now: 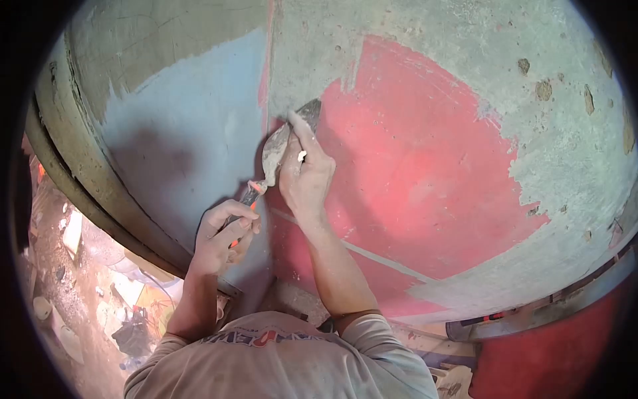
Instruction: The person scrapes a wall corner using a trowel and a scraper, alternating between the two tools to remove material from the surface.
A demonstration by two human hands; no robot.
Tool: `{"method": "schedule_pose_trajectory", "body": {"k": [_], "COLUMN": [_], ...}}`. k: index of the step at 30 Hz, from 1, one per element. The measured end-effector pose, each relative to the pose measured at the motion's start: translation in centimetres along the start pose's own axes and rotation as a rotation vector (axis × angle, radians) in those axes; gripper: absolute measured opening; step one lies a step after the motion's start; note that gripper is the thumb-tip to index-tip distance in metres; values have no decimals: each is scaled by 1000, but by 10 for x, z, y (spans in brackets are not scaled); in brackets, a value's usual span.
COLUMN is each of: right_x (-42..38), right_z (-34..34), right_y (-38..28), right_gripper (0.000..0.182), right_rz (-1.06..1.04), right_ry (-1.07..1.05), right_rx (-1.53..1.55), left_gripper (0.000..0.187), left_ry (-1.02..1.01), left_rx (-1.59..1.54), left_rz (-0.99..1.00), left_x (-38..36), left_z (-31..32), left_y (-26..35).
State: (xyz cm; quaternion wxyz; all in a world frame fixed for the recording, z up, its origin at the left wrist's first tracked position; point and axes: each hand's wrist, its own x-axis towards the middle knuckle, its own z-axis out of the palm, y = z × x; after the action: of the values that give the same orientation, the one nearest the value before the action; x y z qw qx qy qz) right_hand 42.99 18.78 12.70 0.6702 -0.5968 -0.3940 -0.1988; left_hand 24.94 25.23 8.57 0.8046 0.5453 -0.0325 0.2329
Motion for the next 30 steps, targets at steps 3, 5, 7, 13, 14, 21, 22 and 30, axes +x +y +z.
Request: {"method": "schedule_pose_trajectory", "body": {"k": [3, 5, 7, 13, 14, 21, 22, 30], "right_x": [18, 36, 44, 4, 0, 33, 37, -3], "right_z": [-8, -11, -11, 1, 3, -21, -19, -8], "right_y": [-3, -12, -26, -5, 1, -25, -20, 4], "right_gripper": [34, 34, 35, 36, 36, 35, 34, 35], "right_rz": [-157, -198, -161, -51, -61, 47, -55, -77], "right_ry": [46, 98, 119, 29, 22, 70, 103, 35], "right_rx": [-36, -6, 53, -24, -49, 66, 74, -41], "left_gripper": [18, 18, 15, 19, 19, 15, 16, 17], "left_ry": [-22, -22, -35, -2, -8, -77, -67, -12], "left_rx": [85, 112, 160, 105, 87, 155, 156, 101], "left_rz": [17, 2, 41, -14, -6, 42, 30, 7], "left_x": [10, 19, 25, 4, 4, 26, 25, 1], "left_z": [15, 26, 27, 0, -1, 30, 29, 2], "left_y": [16, 29, 30, 13, 9, 27, 28, -7]}}
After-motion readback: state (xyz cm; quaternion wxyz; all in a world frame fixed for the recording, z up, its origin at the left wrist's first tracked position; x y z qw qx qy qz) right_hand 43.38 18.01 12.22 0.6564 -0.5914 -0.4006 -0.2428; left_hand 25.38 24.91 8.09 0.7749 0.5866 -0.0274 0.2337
